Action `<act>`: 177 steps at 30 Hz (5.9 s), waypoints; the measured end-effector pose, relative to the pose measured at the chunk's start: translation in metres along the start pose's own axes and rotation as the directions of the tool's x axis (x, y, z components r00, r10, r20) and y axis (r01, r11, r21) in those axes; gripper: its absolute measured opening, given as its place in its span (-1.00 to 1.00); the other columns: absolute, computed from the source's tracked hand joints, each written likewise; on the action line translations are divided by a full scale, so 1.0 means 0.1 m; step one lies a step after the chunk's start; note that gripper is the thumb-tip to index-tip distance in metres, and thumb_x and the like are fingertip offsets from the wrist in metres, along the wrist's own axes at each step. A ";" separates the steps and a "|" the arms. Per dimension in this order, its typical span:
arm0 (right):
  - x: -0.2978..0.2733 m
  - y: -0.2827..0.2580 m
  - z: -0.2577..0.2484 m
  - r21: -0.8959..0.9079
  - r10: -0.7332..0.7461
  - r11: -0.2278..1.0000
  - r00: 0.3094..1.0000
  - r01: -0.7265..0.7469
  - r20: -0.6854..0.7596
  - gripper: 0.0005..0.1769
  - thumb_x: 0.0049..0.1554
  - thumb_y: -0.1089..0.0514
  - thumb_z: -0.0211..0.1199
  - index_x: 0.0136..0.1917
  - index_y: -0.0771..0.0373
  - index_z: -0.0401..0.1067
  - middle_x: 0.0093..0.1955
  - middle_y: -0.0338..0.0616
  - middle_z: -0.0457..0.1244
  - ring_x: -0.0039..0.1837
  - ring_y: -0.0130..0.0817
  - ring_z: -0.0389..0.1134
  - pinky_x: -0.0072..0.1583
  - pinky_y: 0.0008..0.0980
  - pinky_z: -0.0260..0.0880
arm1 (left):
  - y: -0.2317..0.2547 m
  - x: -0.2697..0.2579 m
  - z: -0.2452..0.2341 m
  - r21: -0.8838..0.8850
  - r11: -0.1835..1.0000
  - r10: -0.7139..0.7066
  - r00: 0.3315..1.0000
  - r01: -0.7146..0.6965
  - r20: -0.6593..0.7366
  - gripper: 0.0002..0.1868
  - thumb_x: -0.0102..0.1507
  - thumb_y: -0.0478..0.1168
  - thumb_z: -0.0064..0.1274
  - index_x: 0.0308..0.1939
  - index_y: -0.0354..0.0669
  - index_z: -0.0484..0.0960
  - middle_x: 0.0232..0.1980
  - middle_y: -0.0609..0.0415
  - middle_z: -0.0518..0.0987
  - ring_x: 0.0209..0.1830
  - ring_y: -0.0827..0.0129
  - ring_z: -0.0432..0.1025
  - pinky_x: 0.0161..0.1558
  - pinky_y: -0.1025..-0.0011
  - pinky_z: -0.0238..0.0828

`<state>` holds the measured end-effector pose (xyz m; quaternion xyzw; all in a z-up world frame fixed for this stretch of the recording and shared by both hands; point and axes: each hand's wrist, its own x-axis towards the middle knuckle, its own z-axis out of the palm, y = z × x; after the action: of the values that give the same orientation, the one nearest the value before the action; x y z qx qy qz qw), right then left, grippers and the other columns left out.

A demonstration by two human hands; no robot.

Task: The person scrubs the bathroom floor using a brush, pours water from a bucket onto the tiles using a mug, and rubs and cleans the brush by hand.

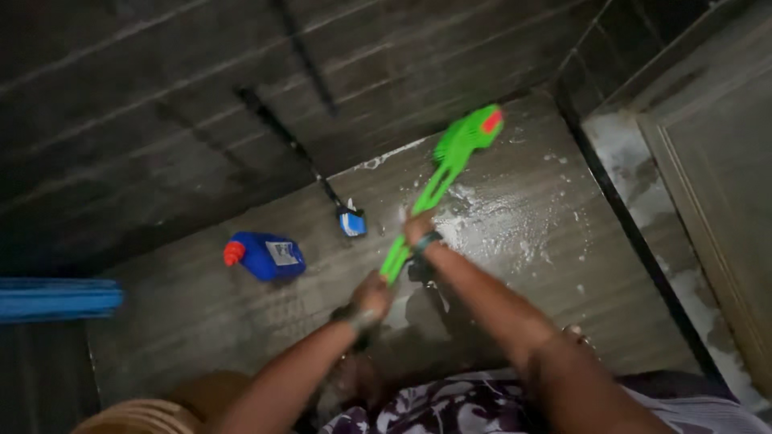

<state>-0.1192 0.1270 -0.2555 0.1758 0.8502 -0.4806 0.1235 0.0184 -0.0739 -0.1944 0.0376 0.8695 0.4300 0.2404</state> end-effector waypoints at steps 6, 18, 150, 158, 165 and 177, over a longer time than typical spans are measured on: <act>-0.24 -0.06 -0.30 -0.589 -0.163 0.745 0.941 0.314 0.297 -0.49 0.28 -0.14 -0.08 0.41 0.10 0.17 0.19 0.18 0.37 0.14 0.05 0.46 0.16 -0.01 0.49 | -0.02 0.17 -0.72 0.127 0.988 -0.093 0.994 0.084 0.062 -0.56 0.43 -0.01 -0.30 -0.07 -0.25 0.62 -0.10 -0.28 0.66 -0.08 -0.18 0.54 0.00 0.04 0.45; -1.29 -1.52 -0.65 -0.426 -0.112 0.890 0.984 0.162 0.139 -0.24 0.27 0.03 -0.10 0.62 0.39 -0.18 0.26 0.59 0.20 0.03 0.30 0.42 0.06 0.06 0.46 | 0.94 -0.57 -1.00 0.332 0.943 0.053 0.988 -0.001 -0.147 -0.58 0.25 -0.03 0.01 0.14 -0.10 0.49 -0.09 -0.22 0.63 -0.18 -0.19 0.51 -0.19 -0.03 0.45; -0.32 -0.48 -1.90 -0.728 0.198 0.686 0.957 0.019 0.212 -0.25 0.32 0.08 -0.14 0.70 0.30 -0.16 0.32 0.64 0.22 0.30 0.42 0.39 0.29 0.24 0.42 | 2.22 0.59 0.07 0.040 0.942 -0.333 0.904 0.335 0.268 -0.68 0.43 0.01 -0.21 0.07 -0.14 0.35 -0.47 -0.09 0.54 -0.60 0.16 0.46 -0.52 0.16 0.36; -0.53 -0.35 -1.86 -0.961 -0.169 0.148 0.964 0.232 0.206 -0.30 0.25 -0.12 -0.06 0.49 0.39 0.11 0.31 0.44 0.25 0.40 0.38 0.23 0.33 0.25 0.15 | 1.71 0.74 0.23 -0.260 0.841 -0.329 0.831 0.474 0.449 -0.68 0.45 0.03 -0.22 -0.03 -0.15 0.39 -0.58 0.07 0.33 -0.73 0.30 0.26 -0.68 0.27 0.20; -1.33 -0.37 -1.82 -0.946 0.088 0.300 0.984 0.122 0.155 -0.21 0.24 -0.15 -0.01 0.55 0.39 0.04 0.31 0.25 0.29 0.38 0.26 0.27 0.35 0.26 0.15 | 1.67 0.23 0.08 -0.074 0.851 -0.366 0.688 0.520 0.627 -0.72 0.42 0.09 -0.17 -0.08 0.01 0.44 -0.57 0.16 0.41 -0.72 0.50 0.22 -0.67 0.46 0.12; -1.13 0.16 -1.85 -0.756 -0.125 0.541 0.924 0.368 0.361 -0.19 0.19 -0.12 0.12 0.64 0.00 0.00 0.53 0.18 0.10 0.58 0.16 0.07 0.50 0.07 0.11 | 1.56 -1.07 -0.36 -0.260 0.933 -0.319 0.910 0.251 -0.265 -0.56 0.26 0.19 0.10 0.02 0.04 0.78 -0.46 0.14 0.66 -0.51 0.45 0.54 -0.41 0.35 0.44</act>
<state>-0.0175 0.2735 -0.1308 -0.0888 0.9661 -0.0688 0.2325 0.0743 -0.0311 -0.0155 -0.1835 0.8390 0.4841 0.1672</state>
